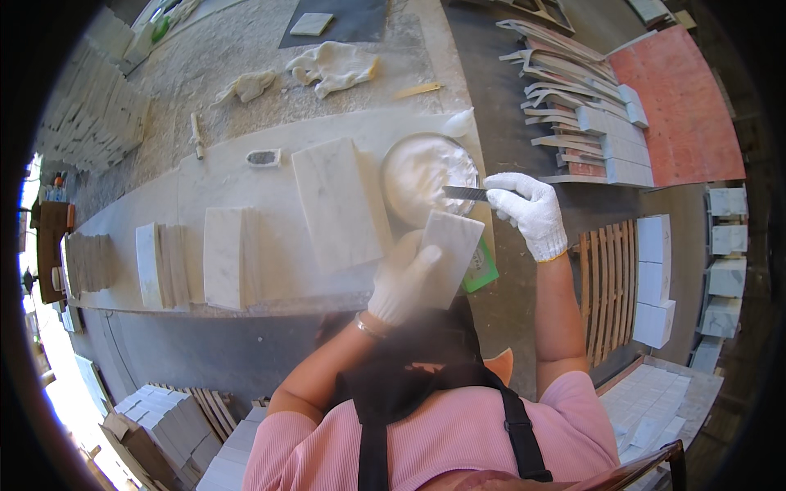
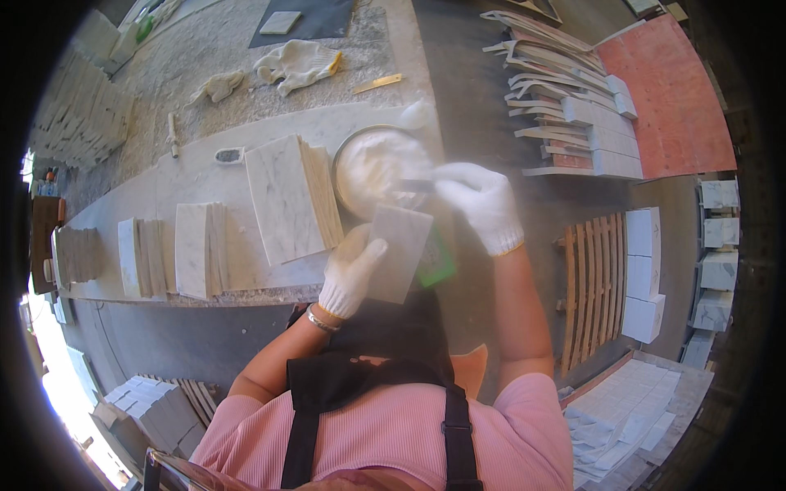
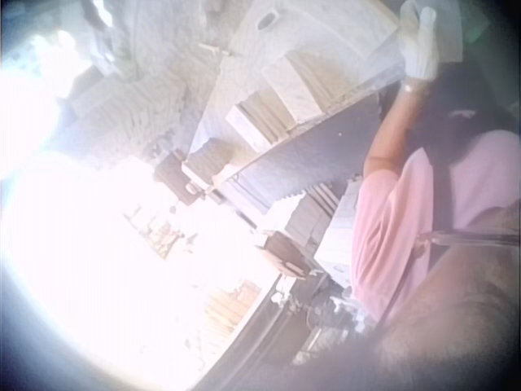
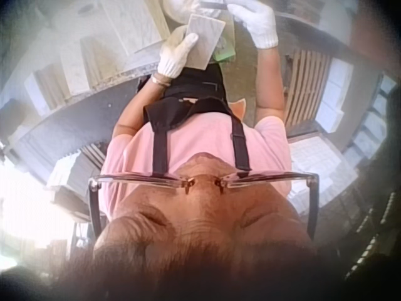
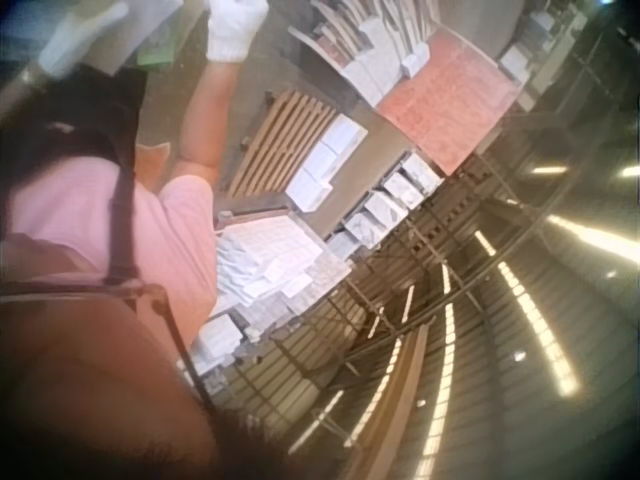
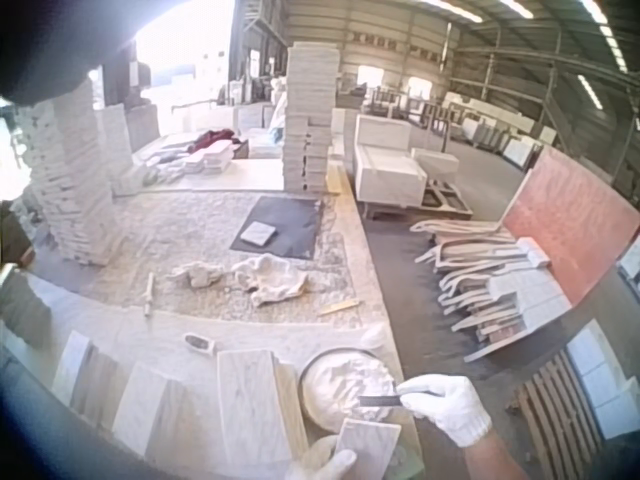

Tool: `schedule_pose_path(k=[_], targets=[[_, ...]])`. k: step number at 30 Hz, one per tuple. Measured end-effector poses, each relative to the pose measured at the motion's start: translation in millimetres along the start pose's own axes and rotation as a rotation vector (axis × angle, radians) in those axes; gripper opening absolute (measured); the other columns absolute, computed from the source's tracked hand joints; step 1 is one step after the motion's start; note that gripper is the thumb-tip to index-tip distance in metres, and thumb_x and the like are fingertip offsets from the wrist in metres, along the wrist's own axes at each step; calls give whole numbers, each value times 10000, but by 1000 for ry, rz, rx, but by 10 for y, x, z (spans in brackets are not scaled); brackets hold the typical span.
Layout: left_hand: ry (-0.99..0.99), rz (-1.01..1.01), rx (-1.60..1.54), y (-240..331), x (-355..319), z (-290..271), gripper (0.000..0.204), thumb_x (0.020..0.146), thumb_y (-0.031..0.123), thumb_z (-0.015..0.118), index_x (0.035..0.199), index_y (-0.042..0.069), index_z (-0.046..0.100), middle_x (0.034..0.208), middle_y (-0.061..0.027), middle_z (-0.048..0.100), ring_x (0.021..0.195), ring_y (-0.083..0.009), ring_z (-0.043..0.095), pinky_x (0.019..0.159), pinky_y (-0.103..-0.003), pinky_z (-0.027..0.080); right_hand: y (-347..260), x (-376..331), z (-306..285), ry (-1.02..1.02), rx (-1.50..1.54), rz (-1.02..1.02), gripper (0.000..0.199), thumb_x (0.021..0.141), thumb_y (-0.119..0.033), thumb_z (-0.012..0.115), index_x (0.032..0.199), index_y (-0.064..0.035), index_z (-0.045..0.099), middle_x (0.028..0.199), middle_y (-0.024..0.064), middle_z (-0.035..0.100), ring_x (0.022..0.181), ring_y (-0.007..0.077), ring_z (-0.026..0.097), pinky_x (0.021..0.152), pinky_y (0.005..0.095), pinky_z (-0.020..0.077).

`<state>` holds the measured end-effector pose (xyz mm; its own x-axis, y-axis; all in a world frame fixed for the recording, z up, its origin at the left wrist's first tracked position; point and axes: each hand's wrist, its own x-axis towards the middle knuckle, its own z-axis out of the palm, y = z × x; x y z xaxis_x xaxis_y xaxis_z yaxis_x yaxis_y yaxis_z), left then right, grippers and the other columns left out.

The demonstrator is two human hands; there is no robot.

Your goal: The person applies a white paste to the edges of rectangular white tiles using a small metal spatula, then smooths the edges with a green plastic scraper. The person handles tiles one at a time, repeatedly scooping paste and spreading it along the tile edges before stacking the treated tiles.

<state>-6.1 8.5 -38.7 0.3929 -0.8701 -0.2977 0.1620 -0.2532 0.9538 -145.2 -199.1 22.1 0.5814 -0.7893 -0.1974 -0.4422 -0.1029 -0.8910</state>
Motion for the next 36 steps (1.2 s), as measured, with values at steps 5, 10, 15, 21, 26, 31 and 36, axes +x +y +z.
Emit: schedule_pose_path(k=[5, 10, 15, 21, 26, 31, 36], targets=[[12, -9, -8, -15, 5, 10, 656, 1026, 536, 591, 1380, -16, 601, 1211, -167, 702, 1121, -234, 666, 993, -386, 513, -88, -168, -21, 30, 104, 40, 239, 917, -102, 776, 1139, -17, 790, 851, 22, 758, 658, 50, 612, 560, 201, 427], [6, 3, -11, -27, 9, 9, 636, 1035, 515, 593, 1372, -25, 603, 1209, -161, 704, 1110, -224, 663, 985, -381, 513, -139, -300, 20, 55, 106, 9, 243, 911, -106, 787, 1136, -13, 790, 859, 30, 763, 674, 47, 625, 565, 197, 431], [-1, 2, -47, -19, 8, 8, 634, 1032, 511, 598, 1368, -28, 605, 1199, -154, 703, 1103, -218, 659, 980, -380, 513, -162, -384, 45, 72, 51, -72, 212, 917, -62, 775, 1116, 7, 798, 954, 56, 772, 769, 85, 679, 651, 226, 514], [13, 24, -31, -3, 8, 10, 614, 1031, 489, 601, 1361, -29, 608, 1182, -146, 703, 1087, -208, 657, 970, -377, 515, -173, -431, 45, 112, -111, -222, 188, 915, -35, 775, 1096, 1, 809, 1055, 75, 776, 903, 123, 708, 769, 263, 567], [15, 17, -56, 14, 2, 16, 584, 1029, 469, 604, 1337, -28, 617, 1160, -135, 704, 1065, -201, 659, 954, -370, 521, -179, -439, 28, 150, -200, -313, 187, 916, -47, 778, 1095, -3, 810, 1059, 82, 780, 927, 127, 706, 794, 269, 567], [28, 31, -30, 1, 3, 14, 597, 1027, 490, 607, 1325, -27, 624, 1151, -137, 706, 1058, -206, 663, 951, -372, 522, -180, -415, 38, 88, -16, -95, 197, 909, -51, 780, 1098, 0, 807, 984, 52, 776, 777, 78, 677, 661, 226, 519], [29, 19, -17, -32, 13, 14, 634, 1023, 526, 603, 1336, -26, 621, 1149, -155, 711, 1063, -228, 671, 960, -383, 519, -130, -357, 58, 48, 28, -87, 204, 902, -43, 778, 1099, 3, 803, 932, 40, 768, 713, 57, 642, 612, 213, 482]])
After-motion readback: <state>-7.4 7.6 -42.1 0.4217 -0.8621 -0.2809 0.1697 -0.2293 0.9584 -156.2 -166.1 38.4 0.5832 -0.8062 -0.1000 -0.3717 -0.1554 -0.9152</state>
